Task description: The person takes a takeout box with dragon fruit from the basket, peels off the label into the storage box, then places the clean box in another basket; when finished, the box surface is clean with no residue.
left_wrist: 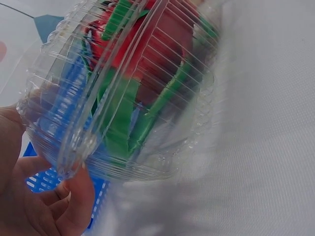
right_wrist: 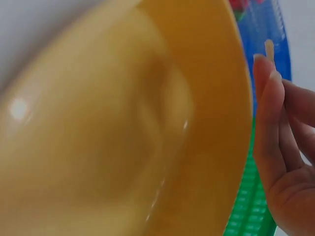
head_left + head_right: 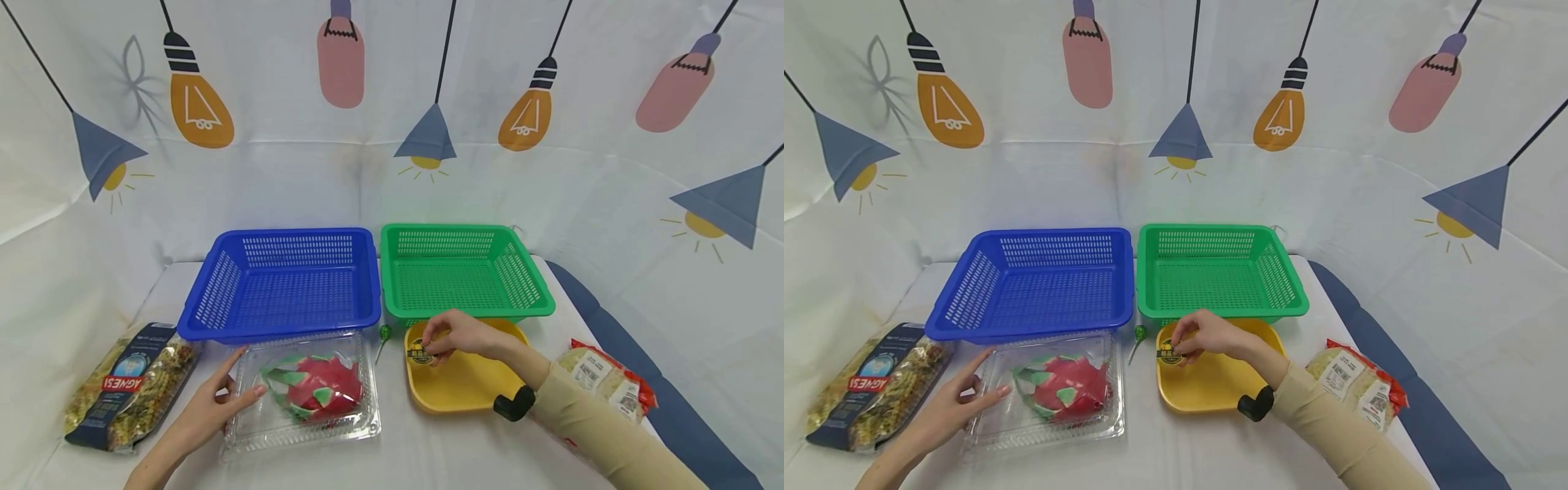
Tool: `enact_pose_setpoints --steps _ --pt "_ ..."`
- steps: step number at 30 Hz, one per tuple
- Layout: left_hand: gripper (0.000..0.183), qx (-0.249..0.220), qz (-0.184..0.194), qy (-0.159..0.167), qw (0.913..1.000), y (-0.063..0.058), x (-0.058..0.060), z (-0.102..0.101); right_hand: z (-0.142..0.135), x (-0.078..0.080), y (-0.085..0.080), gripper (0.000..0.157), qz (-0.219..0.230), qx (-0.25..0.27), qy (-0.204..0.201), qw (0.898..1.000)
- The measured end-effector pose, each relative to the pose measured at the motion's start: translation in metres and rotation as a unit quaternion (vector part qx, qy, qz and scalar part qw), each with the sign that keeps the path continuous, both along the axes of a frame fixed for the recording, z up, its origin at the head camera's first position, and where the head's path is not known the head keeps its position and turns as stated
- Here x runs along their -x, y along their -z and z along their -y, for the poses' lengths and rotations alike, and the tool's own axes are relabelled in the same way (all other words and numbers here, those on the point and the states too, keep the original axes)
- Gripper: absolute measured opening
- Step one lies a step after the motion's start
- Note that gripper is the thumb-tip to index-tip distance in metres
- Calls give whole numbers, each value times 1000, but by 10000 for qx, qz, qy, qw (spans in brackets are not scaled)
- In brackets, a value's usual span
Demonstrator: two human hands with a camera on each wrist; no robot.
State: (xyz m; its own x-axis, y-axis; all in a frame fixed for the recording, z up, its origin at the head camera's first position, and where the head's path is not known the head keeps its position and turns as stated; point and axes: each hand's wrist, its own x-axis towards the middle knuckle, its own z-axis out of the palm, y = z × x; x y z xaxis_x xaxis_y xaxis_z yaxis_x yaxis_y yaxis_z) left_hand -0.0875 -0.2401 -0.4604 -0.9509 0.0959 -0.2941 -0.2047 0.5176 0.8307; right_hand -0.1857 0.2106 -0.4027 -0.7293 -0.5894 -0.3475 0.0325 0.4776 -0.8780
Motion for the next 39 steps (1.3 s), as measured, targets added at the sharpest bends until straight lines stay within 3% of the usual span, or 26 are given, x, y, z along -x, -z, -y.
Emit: enact_pose_setpoints --steps 8,18,29,35,39 --pt "92 -62 96 4 9999 0 0 0 -15 15 4 10 232 -529 -788 9952" --pt "92 -31 135 -17 9999 -2 0 0 -10 21 15 11 745 -1240 -1447 9788" --pt "92 -114 99 16 9999 -1 -1 0 -3 23 36 10 561 -1091 -1459 9817" --pt "92 -203 134 11 9997 -1 -1 0 1 23 41 8 216 -1151 -1307 9845" --pt "91 -199 137 1 9997 -1 -1 0 5 23 41 11 -53 -1390 -1356 9809"
